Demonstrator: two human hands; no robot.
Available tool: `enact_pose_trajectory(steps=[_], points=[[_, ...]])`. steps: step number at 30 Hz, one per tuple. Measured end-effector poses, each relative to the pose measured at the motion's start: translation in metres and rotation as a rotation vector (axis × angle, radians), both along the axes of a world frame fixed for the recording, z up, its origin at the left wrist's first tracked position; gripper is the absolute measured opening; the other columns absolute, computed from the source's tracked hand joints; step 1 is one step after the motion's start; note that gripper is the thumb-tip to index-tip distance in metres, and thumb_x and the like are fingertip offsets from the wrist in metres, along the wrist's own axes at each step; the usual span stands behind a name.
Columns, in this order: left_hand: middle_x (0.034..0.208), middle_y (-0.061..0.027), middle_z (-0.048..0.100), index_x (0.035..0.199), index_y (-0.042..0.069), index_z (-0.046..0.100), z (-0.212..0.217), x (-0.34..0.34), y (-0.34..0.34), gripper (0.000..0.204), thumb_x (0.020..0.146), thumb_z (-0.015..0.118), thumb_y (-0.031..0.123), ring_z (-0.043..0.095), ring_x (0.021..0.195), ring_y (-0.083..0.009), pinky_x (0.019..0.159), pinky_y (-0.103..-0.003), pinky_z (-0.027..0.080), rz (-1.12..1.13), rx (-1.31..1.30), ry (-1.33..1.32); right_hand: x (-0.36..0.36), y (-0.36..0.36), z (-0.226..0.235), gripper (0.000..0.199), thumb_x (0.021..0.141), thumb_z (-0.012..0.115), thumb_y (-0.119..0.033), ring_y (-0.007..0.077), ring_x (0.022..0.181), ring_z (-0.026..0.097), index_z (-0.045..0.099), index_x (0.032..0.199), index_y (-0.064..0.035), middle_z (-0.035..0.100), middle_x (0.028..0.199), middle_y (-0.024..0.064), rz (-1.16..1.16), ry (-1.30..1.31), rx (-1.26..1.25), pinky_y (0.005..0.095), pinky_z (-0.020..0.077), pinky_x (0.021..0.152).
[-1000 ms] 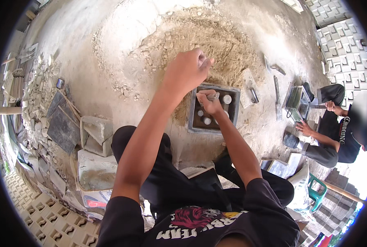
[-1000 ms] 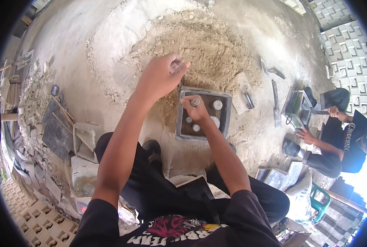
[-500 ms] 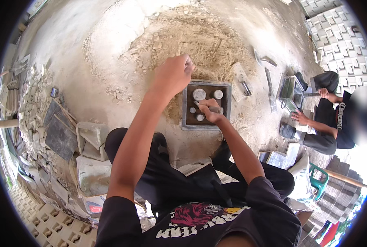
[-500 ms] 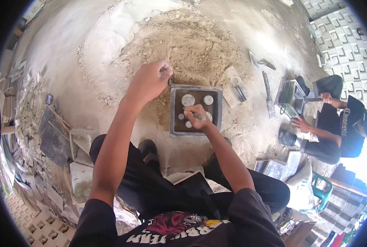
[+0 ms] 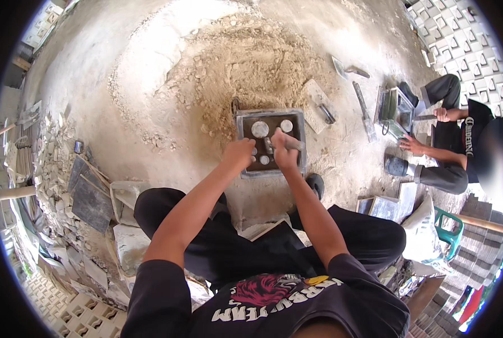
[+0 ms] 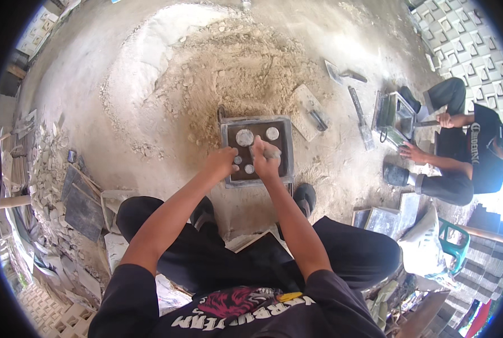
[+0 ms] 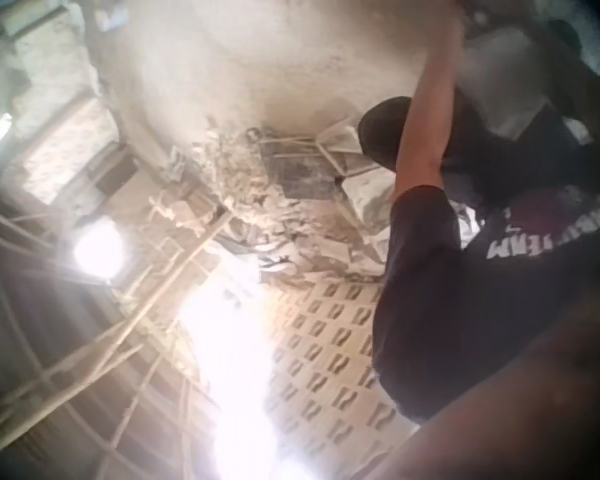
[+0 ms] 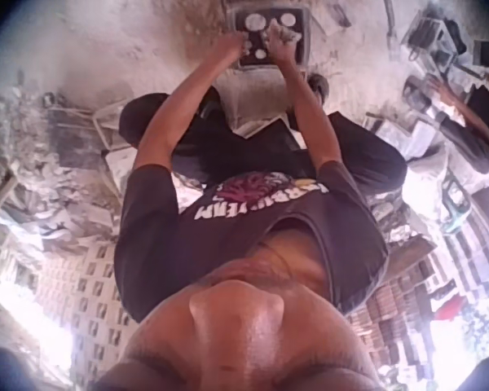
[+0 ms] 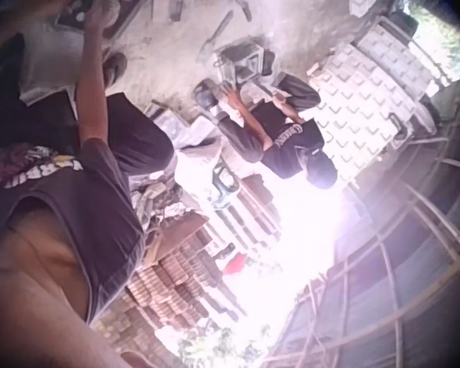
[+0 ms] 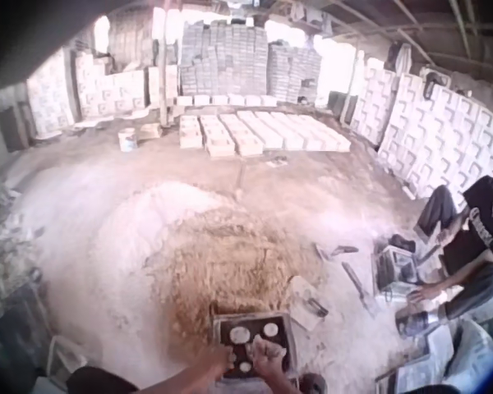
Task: The person uses a trowel to scoop sand into a square metal mold with circular cutouts, leveling the surface by hand and with the tool.
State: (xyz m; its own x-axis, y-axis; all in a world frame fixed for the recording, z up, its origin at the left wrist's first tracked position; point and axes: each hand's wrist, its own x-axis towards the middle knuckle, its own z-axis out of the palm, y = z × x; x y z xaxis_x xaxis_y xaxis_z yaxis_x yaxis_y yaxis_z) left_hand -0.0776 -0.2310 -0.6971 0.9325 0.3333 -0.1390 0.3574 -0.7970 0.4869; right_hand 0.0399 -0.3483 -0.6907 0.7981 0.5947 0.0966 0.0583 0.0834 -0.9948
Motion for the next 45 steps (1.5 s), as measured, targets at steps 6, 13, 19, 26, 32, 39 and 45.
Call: enact_pose_trajectory(steps=[6,13,19,26,32,39,45], points=[[0.094,-0.0064,0.065,0.088,0.011,0.065,-0.045,-0.007,0.016,0.011,0.082,0.069,0.021,0.065,0.091,-0.0284,0.079,-0.042,0.051,-0.057,-0.04,-0.041,-0.004,0.011,0.041,0.054,0.103,0.049,-0.036,0.004,0.052,0.031,0.04,0.058,-0.0071,0.037,0.054,-0.0067,-0.217,0.088,-0.077,0.027,0.0251,0.046],[0.092,-0.0066,0.066,0.088,0.012,0.066,-0.041,0.007,0.022,0.022,0.079,0.074,0.03,0.065,0.09,-0.0286,0.076,-0.042,0.05,0.1,-0.26,0.067,-0.017,0.019,0.07,0.056,0.101,0.051,-0.043,0.0031,0.056,0.029,0.036,0.057,-0.0114,0.038,0.059,-0.0072,-0.349,0.238,-0.077,0.0246,0.0214,0.049],[0.103,-0.0142,0.065,0.11,0.004,0.056,-0.031,0.018,0.025,0.064,0.065,0.085,0.039,0.061,0.104,-0.033,0.084,-0.043,0.049,0.329,-0.186,0.092,-0.022,-0.003,0.055,0.058,0.101,0.052,-0.042,0.0044,0.055,0.026,0.034,0.054,-0.0132,0.034,0.057,-0.0066,-0.218,0.266,-0.205,0.0265,0.0199,0.05],[0.116,-0.0273,0.061,0.126,-0.007,0.036,-0.04,0.029,0.016,0.103,0.055,0.092,0.041,0.058,0.114,-0.0401,0.096,-0.044,0.047,0.563,-0.364,0.089,-0.042,0.0,0.02,0.057,0.102,0.052,-0.04,0.0049,0.054,0.027,0.035,0.055,-0.0124,0.036,0.057,-0.0061,-0.409,0.0,-0.138,0.0268,0.0215,0.051],[0.115,-0.0289,0.061,0.118,-0.008,0.045,-0.062,0.021,0.03,0.092,0.054,0.092,0.038,0.06,0.11,-0.0423,0.093,-0.044,0.048,0.558,-0.448,0.123,-0.064,0.005,0.051,0.053,0.103,0.05,-0.036,0.0062,0.058,0.029,0.035,0.06,-0.0092,0.032,0.058,-0.0068,-0.341,0.091,-0.196,0.0302,0.024,0.05],[0.113,-0.0296,0.062,0.114,-0.009,0.05,-0.079,0.019,0.023,0.088,0.054,0.09,0.04,0.06,0.108,-0.0433,0.091,-0.044,0.049,0.523,-0.433,-0.007,-0.08,0.0,0.032,0.05,0.103,0.05,-0.031,0.0108,0.059,0.031,0.041,0.065,0.0002,0.036,0.058,0.0024,-0.325,-0.032,-0.208,0.0337,0.0312,0.052],[0.108,-0.0299,0.063,0.109,-0.008,0.055,-0.088,0.008,0.036,0.08,0.054,0.09,0.039,0.062,0.104,-0.0429,0.087,-0.045,0.05,0.542,-0.506,-0.036,-0.092,-0.001,0.032,0.043,0.103,0.049,-0.025,0.0126,0.059,0.029,0.044,0.07,0.0014,0.034,0.058,0.0075,-0.072,-0.213,-0.297,0.0335,0.032,0.052]])
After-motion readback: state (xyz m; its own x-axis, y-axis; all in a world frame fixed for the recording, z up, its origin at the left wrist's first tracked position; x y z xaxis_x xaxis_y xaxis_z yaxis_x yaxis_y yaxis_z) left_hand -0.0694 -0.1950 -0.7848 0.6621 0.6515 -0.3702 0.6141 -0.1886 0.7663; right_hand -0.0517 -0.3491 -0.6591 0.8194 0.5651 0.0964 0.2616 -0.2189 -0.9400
